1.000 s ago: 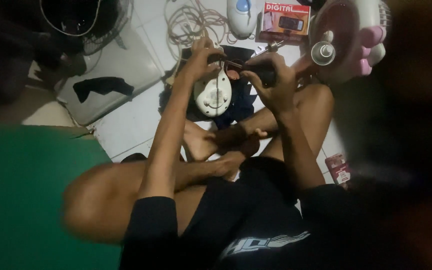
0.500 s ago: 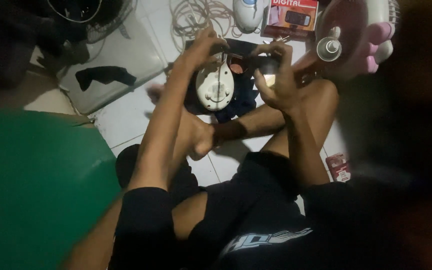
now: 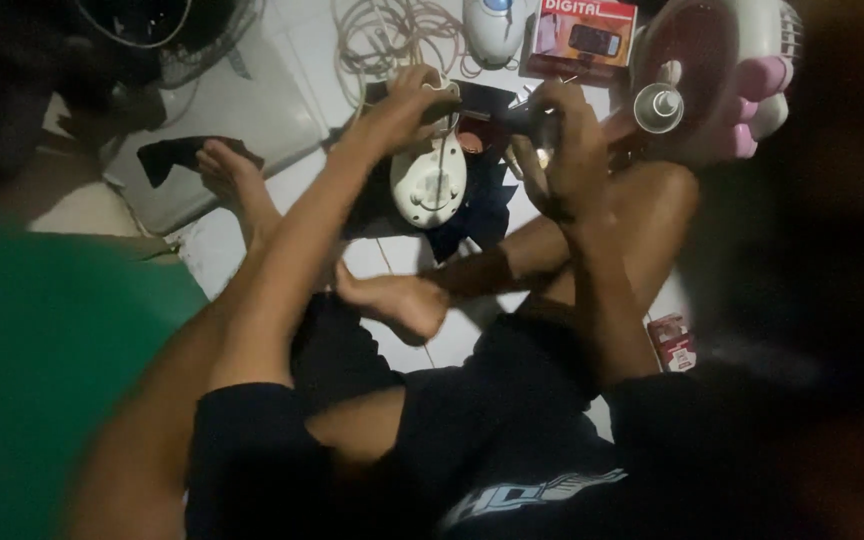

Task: Disassembling and reassembling the base of a small electric fan using a screwdriver while sitting on the floor.

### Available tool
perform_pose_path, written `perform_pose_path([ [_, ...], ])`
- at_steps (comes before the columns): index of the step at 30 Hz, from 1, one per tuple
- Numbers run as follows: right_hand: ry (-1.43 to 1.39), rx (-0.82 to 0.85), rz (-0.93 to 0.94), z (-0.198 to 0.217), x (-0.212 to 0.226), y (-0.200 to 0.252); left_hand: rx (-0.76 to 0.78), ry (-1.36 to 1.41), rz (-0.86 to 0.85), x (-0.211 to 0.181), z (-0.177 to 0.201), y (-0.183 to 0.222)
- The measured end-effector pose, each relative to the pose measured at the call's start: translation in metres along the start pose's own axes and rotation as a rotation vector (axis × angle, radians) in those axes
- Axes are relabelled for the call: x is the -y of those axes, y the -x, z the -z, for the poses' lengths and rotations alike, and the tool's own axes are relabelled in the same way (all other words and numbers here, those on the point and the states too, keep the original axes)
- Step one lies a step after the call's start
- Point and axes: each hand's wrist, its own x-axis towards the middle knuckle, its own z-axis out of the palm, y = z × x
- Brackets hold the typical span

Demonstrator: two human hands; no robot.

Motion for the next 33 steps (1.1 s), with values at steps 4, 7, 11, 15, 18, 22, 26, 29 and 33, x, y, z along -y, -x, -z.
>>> perform_pose_path([
  [4, -0.179, 0.102, -0.001, 0.006, -0.015, 0.002, 0.063, -0.029, -0.045, -0.004, 0.018, 0.002],
  [7, -0.216, 0.124, -0.082, 0.011, -0.014, 0.013, 0.196, -0.135, 0.008, -0.002, 0.017, -0.003],
  [11, -0.151, 0.138, -0.21, 0.011, -0.027, 0.036, 0.14, -0.143, -0.18, 0.012, 0.016, -0.007],
  [15, -0.127, 0.073, -0.146, 0.011, -0.03, 0.028, 0.178, -0.316, -0.085, 0.01, 0.013, -0.021],
  [18, -0.197, 0.062, -0.058, 0.008, -0.032, 0.022, 0.131, -0.258, -0.046, 0.004, 0.0, -0.022],
  [22, -0.276, 0.044, -0.037, -0.001, -0.026, 0.025, 0.059, -0.052, 0.026, -0.006, -0.007, -0.012],
  [26, -0.278, 0.064, 0.079, -0.01, -0.025, 0.024, -0.162, -0.024, -0.142, 0.005, -0.025, -0.009],
  [29, -0.263, 0.064, 0.1, -0.016, -0.033, 0.027, -0.109, -0.004, -0.293, 0.005, -0.008, -0.022],
  [33, -0.335, -0.023, 0.166, -0.016, -0.043, 0.026, 0.197, -0.059, -0.149, 0.022, -0.01, -0.031],
])
